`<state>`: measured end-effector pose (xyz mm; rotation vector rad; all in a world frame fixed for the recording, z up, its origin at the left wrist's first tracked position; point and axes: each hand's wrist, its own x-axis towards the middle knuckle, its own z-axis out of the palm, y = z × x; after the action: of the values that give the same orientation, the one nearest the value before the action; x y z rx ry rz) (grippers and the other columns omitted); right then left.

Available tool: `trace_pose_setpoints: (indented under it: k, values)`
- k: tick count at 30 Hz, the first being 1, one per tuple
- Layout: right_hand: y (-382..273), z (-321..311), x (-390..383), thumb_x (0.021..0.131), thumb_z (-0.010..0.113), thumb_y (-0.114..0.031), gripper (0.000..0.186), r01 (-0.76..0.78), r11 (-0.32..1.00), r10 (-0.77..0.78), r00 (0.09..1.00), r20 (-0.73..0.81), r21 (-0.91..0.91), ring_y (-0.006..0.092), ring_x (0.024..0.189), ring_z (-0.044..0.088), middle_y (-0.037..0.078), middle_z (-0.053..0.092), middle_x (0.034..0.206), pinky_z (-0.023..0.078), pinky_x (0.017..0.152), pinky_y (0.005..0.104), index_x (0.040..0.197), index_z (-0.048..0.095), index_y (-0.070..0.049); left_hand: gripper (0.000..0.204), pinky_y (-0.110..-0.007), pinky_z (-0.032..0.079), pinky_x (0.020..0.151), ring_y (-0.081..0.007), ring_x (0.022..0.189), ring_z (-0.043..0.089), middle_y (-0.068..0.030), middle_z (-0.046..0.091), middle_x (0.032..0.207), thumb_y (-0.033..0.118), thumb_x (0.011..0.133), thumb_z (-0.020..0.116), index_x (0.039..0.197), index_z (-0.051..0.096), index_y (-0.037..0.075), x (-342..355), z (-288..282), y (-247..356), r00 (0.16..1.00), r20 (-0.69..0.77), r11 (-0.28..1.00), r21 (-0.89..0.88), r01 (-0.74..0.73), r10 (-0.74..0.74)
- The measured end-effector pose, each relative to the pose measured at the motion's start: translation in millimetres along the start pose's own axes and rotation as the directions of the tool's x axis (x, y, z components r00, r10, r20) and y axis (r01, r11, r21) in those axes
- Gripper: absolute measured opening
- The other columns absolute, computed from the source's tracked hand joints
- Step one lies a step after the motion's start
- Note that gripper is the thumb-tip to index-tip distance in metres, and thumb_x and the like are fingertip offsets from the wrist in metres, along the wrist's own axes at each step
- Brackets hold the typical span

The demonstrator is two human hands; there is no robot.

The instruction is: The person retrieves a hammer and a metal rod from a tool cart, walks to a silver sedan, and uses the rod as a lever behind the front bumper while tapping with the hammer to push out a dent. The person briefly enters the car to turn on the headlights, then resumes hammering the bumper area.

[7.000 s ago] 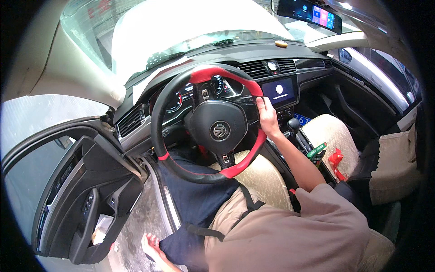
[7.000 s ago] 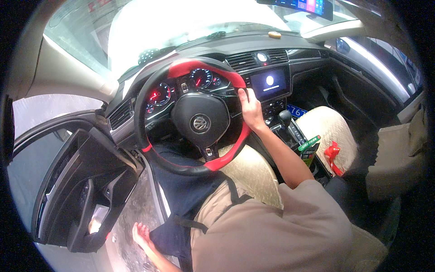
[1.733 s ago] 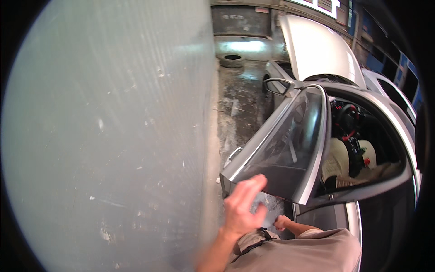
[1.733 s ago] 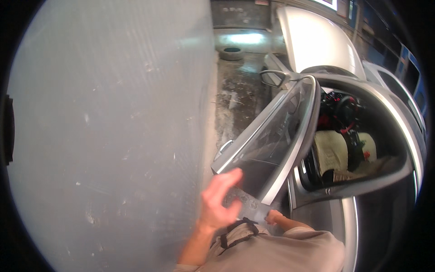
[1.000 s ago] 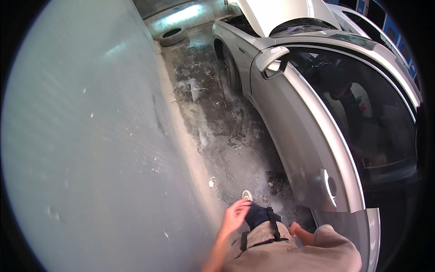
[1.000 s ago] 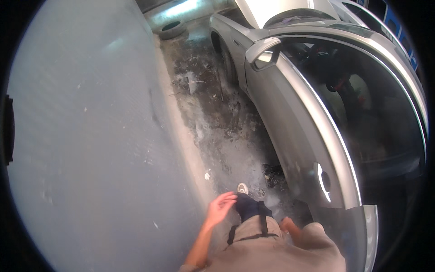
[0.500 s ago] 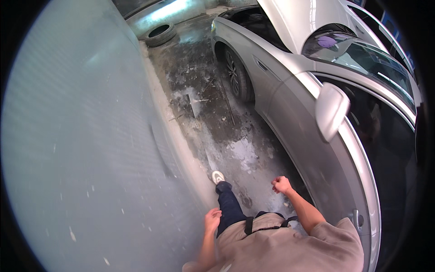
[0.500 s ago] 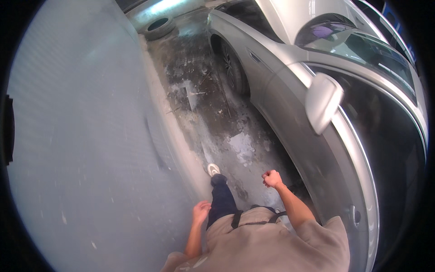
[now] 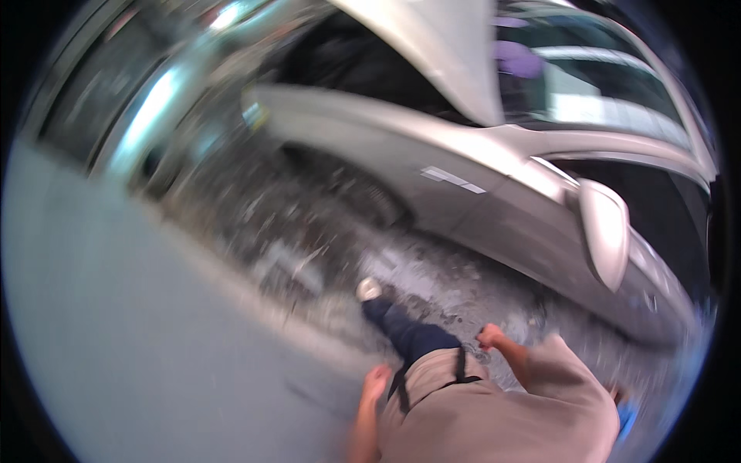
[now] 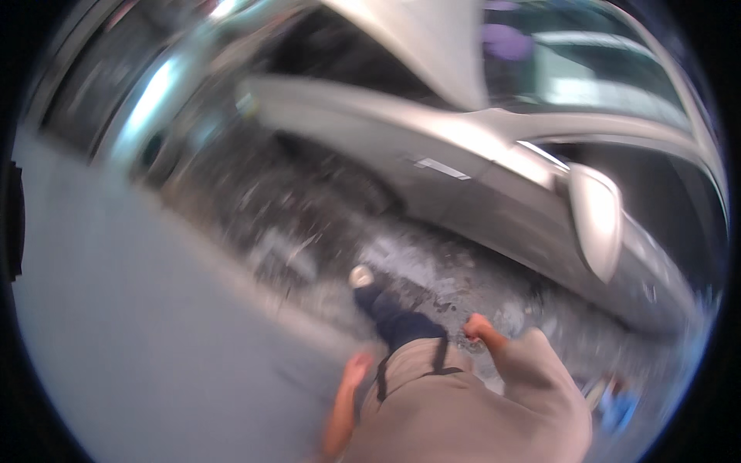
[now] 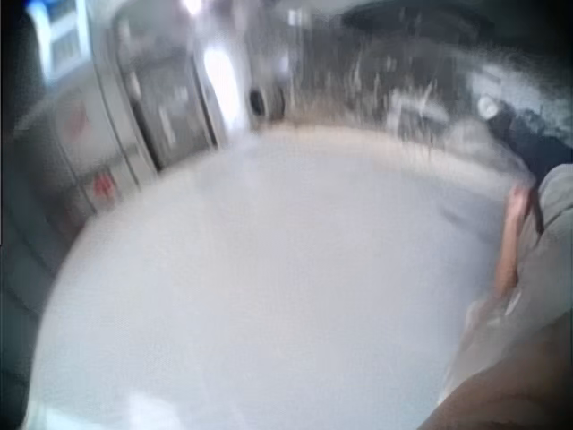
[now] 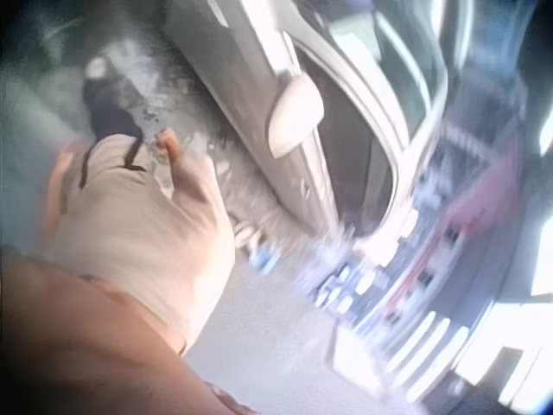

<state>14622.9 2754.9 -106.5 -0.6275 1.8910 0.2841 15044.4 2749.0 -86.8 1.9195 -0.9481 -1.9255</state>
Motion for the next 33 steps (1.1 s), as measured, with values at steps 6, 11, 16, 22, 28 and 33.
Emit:
trace_pose_setpoints:
  k: [6,11,16,22,28,33]
  values:
    - [-227,14,5,0.067,0.061,-0.018,0.022,0.105,0.994,-0.098,0.985,-0.144,0.041,0.0272,0.066,0.071,0.015,0.073,0.077,0.057,0.064,0.0425,0.074,0.073,-0.001,0.03,-0.035,0.051,0.083,-0.0208,0.099,0.064,-0.0104,0.07,0.106,0.02,0.095,0.059,0.116,0.066,0.001,131,-166,131,0.983,0.118,0.934,0.344,0.094,-0.142]
    - [-445,2,-5,0.082,0.056,-0.03,0.028,0.534,0.844,-0.518,0.833,-0.195,0.037,0.0211,0.058,0.067,0.01,0.068,0.065,0.054,0.058,0.0408,0.078,0.071,-0.007,0.03,-0.032,0.052,0.085,-0.0208,0.093,0.066,-0.0109,0.071,0.1,-0.005,0.081,0.056,0.108,0.07,-0.002,275,-285,212,0.934,0.308,0.76,0.557,-0.333,0.184]
    - [-604,3,-4,0.08,0.063,-0.032,0.031,0.485,0.841,-0.361,0.834,-0.419,0.241,0.0366,0.089,0.07,0.021,0.071,0.091,0.054,0.075,0.0488,0.093,0.072,-0.005,0.037,-0.038,0.048,0.097,-0.0317,0.112,0.062,-0.0214,0.067,0.116,0.021,0.088,0.058,0.119,0.067,0.002,418,-317,265,0.776,0.606,0.32,0.78,-0.537,-0.176]
    - [-663,61,17,0.081,0.065,-0.03,0.037,0.173,0.964,-0.125,0.965,-0.231,0.201,0.0378,0.101,0.068,0.02,0.071,0.105,0.055,0.081,0.0493,0.105,0.071,-0.004,0.037,-0.042,0.049,0.094,-0.0335,0.109,0.064,-0.0235,0.067,0.114,0.02,0.085,0.055,0.114,0.07,0.002,523,-392,297,0.62,0.693,0.176,0.707,-0.685,-0.368]
    - [-674,130,42,0.081,0.059,-0.036,0.038,-0.089,0.951,0.101,0.995,-0.027,0.297,0.0348,0.105,0.067,0.017,0.071,0.11,0.054,0.087,0.0467,0.103,0.074,-0.009,0.027,-0.036,0.052,0.081,-0.0235,0.092,0.067,-0.0128,0.072,0.097,0.014,0.084,0.057,0.104,0.071,0.001,475,-480,355,0.474,0.715,0.547,0.699,-0.46,-0.514]
    - [-651,130,139,0.075,0.07,-0.031,0.027,-0.061,0.884,0.207,0.94,-0.273,0.463,0.0342,0.095,0.069,0.017,0.073,0.095,0.055,0.085,0.0436,0.093,0.077,-0.012,0.02,-0.035,0.053,0.075,-0.0238,0.078,0.068,-0.0132,0.072,0.092,0.013,0.084,0.059,0.099,0.069,0.003,468,-468,383,0.441,0.759,0.608,0.65,-0.457,-0.479]
